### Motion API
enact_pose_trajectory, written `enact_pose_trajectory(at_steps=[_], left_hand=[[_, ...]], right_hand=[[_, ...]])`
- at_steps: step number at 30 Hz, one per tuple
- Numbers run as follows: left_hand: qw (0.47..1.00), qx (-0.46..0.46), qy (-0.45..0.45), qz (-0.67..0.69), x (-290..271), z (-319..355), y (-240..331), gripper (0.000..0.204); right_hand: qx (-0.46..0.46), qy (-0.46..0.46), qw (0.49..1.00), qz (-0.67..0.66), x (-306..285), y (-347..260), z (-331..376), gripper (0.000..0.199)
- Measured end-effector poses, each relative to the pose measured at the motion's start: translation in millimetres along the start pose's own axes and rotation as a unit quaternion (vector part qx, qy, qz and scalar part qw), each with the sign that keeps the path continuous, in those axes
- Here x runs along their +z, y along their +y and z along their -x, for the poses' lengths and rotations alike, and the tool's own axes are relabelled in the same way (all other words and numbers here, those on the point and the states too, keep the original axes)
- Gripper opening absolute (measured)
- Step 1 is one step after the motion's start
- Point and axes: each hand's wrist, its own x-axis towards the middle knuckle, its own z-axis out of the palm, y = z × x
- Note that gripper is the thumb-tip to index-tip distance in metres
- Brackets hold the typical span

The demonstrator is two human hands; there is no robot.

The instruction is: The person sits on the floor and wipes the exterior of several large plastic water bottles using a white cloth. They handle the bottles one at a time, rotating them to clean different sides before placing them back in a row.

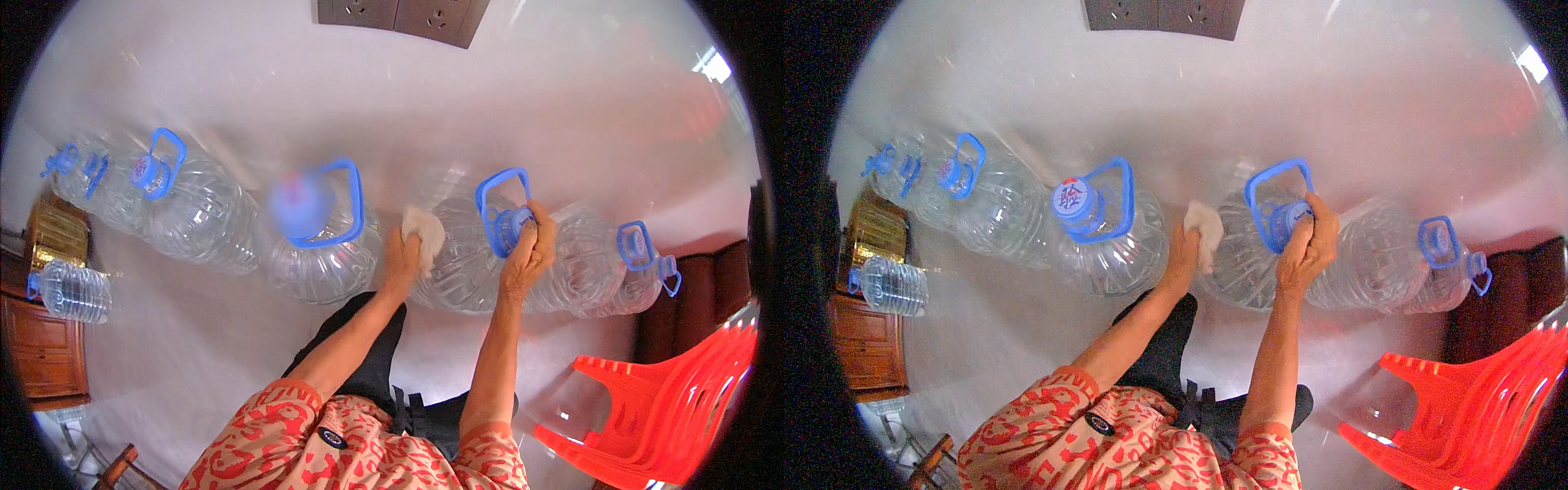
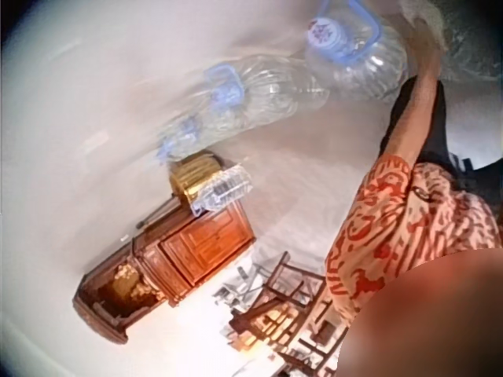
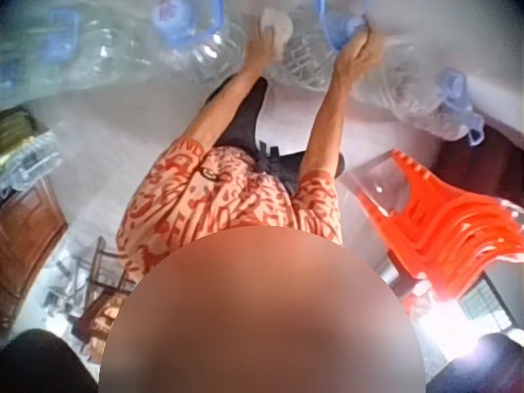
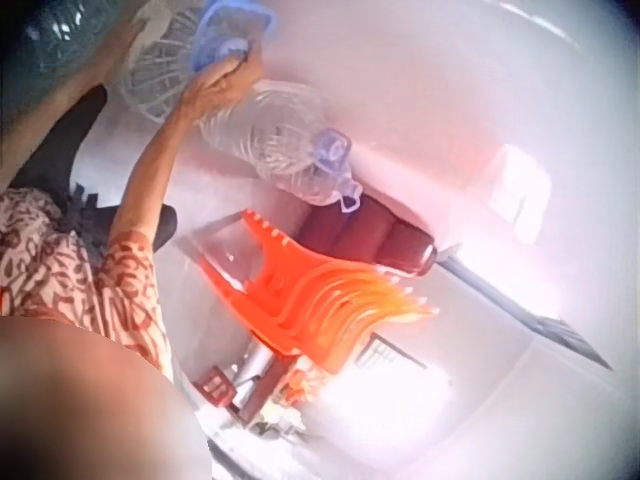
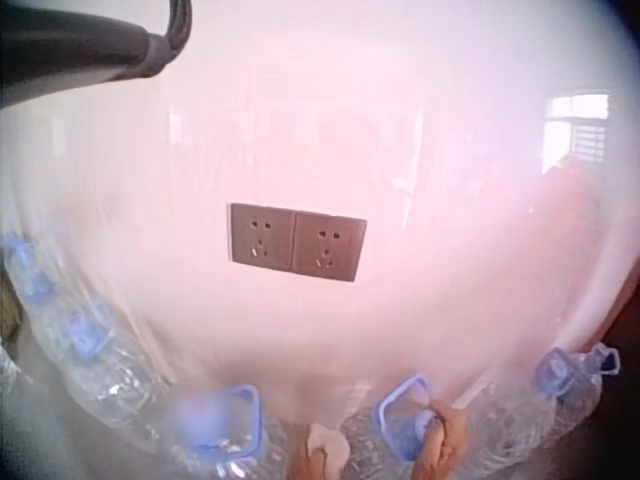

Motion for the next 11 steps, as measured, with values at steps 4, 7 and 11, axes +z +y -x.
enact_pose_trajectory(at_steps=[4,7,11], left_hand=[[0.996,0.075,0.011,-0.04,3.2,47.8,32.4,0.033],[0.958,0.256,0.004,-0.126,9.8,66.1,45.3,0.039],[0.946,0.305,-0.012,-0.111,9.3,55.1,56.9,0.046]], right_hand=[[0.011,-0.005,1.0,-0.008,0.4,-0.7,0.0,0.03],[0.016,-0.016,1.0,-0.01,-1.8,-0.1,4.0,0.031],[0.028,-0.024,0.999,-0.021,-3.3,1.3,8.7,0.032]])
